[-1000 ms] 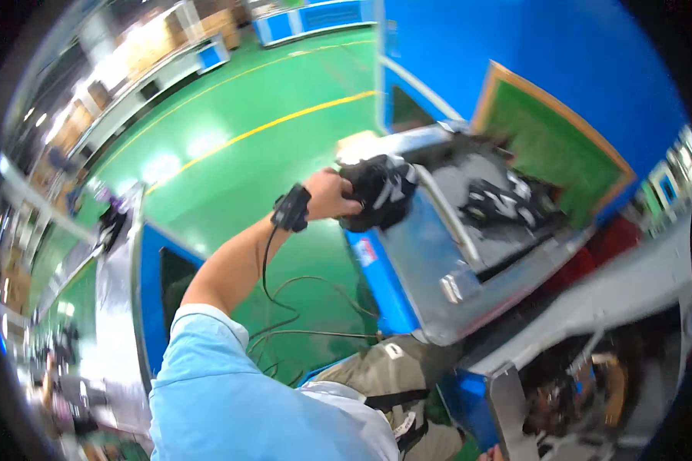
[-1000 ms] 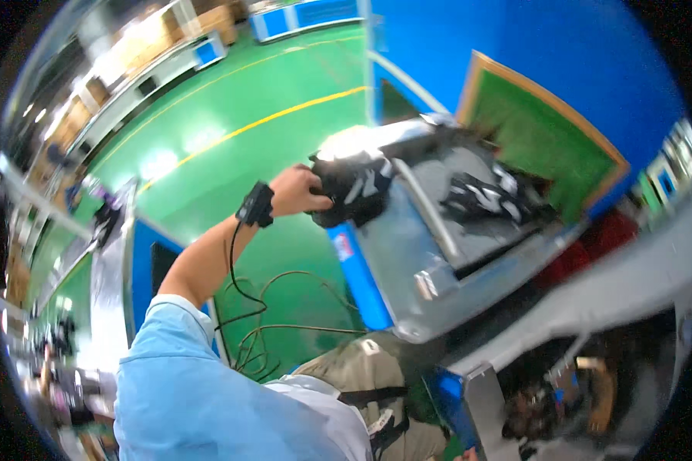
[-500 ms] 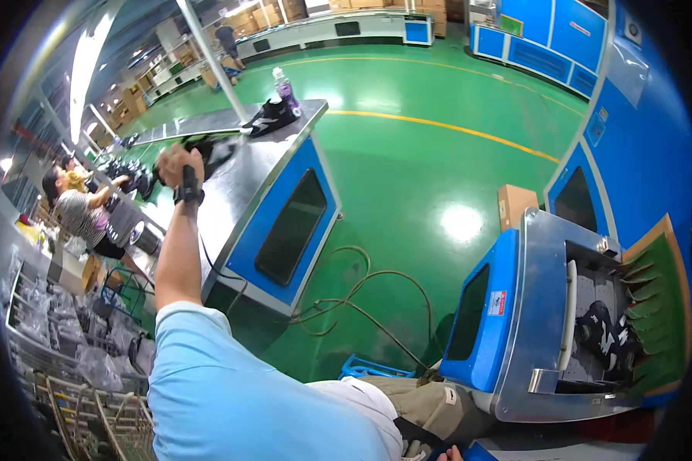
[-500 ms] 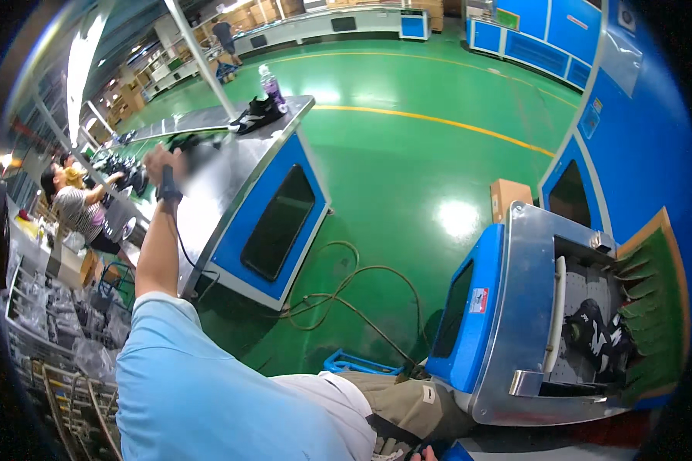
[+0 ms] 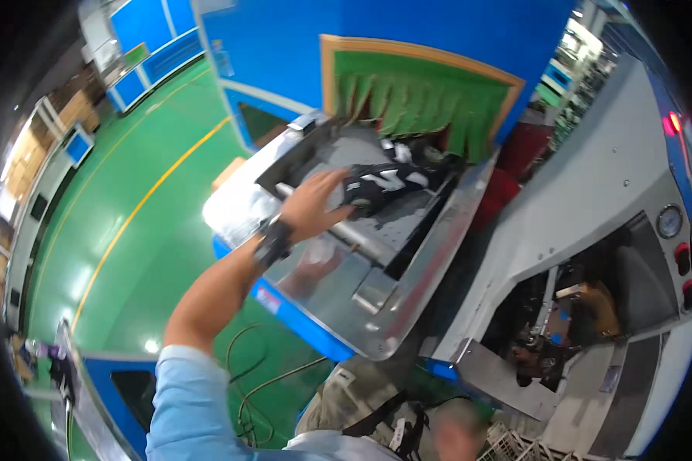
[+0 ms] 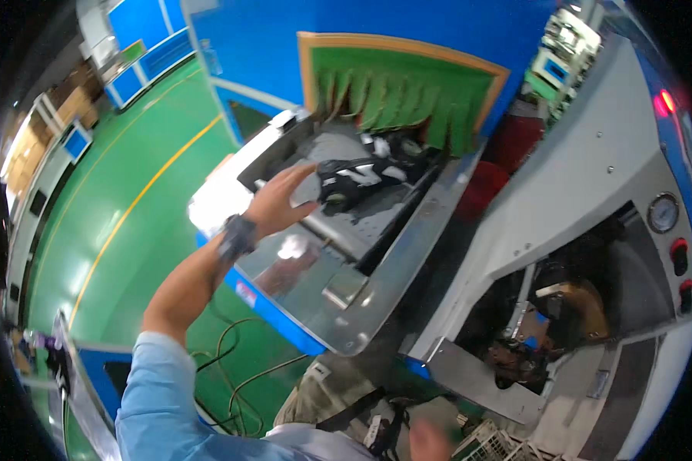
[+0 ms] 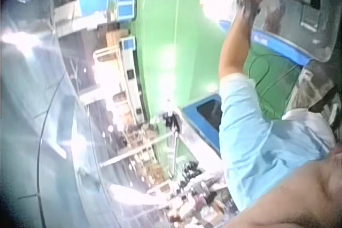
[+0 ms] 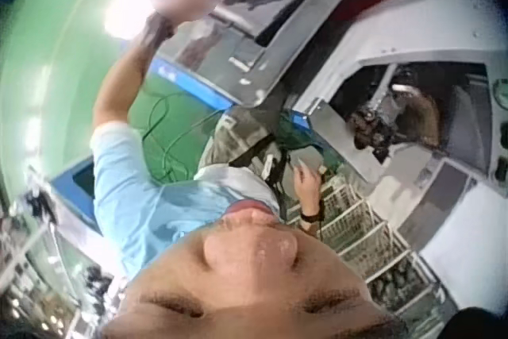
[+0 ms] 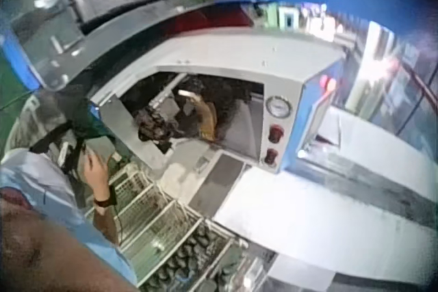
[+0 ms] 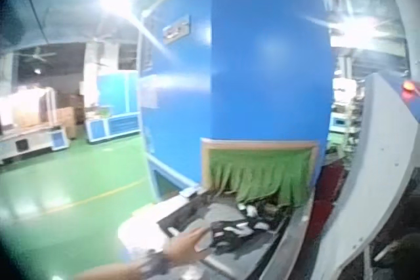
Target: The person repeatedly picks up black sneakers from a metal tray, places them into a blue and white shoe-cleaning machine, operates the machine, removes the shoes, and returns them to the tray. This cycle is performed multiple times with different pairs of shoes.
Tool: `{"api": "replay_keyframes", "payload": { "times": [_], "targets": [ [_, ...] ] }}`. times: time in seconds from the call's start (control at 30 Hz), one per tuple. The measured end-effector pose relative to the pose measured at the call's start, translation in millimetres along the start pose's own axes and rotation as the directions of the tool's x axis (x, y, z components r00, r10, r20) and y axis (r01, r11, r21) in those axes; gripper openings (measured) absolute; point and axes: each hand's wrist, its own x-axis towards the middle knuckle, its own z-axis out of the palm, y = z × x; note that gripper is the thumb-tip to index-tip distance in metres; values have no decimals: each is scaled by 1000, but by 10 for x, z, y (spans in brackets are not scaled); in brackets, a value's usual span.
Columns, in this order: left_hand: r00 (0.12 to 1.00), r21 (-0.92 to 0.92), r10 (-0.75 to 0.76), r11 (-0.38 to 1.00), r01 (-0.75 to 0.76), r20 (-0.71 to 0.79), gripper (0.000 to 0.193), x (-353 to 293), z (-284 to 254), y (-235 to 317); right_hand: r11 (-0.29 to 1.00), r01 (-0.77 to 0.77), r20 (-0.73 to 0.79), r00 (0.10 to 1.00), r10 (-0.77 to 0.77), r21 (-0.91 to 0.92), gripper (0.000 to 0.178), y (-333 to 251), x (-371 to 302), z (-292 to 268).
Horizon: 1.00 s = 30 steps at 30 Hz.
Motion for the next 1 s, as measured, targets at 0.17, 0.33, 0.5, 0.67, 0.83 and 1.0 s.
{"api": "replay_keyframes", "payload": {
  "times": [0.17,0.33,0.5,0.67,0.83,1.0],
  "targets": [
    [997,52,-73,996,73,5,111,1466,1421,-104,944,-330,31,943,330,3,42,-311,-376,23],
    [991,396,132,912,-107,-37,39,1366,1704,-47,893,-450,15,893,449,33,43,-287,-429,202],
    [857,-253,-361,926,281,-367,40,477,28,1130,962,-51,-142,986,92,269,41,-381,30,230],
    [807,-949,-569,138,282,157,40,-632,-244,1921,509,236,-218,971,-95,828,115,-933,674,140],
    [441,-384,34,-433,816,897,55,-1787,135,2796,315,722,-728,674,-123,616,115,-1332,840,-97],
    [838,-778,12,379,501,546,110,-2246,721,3225,331,583,-618,786,0,742,93,-953,326,-506]
  ]
}}
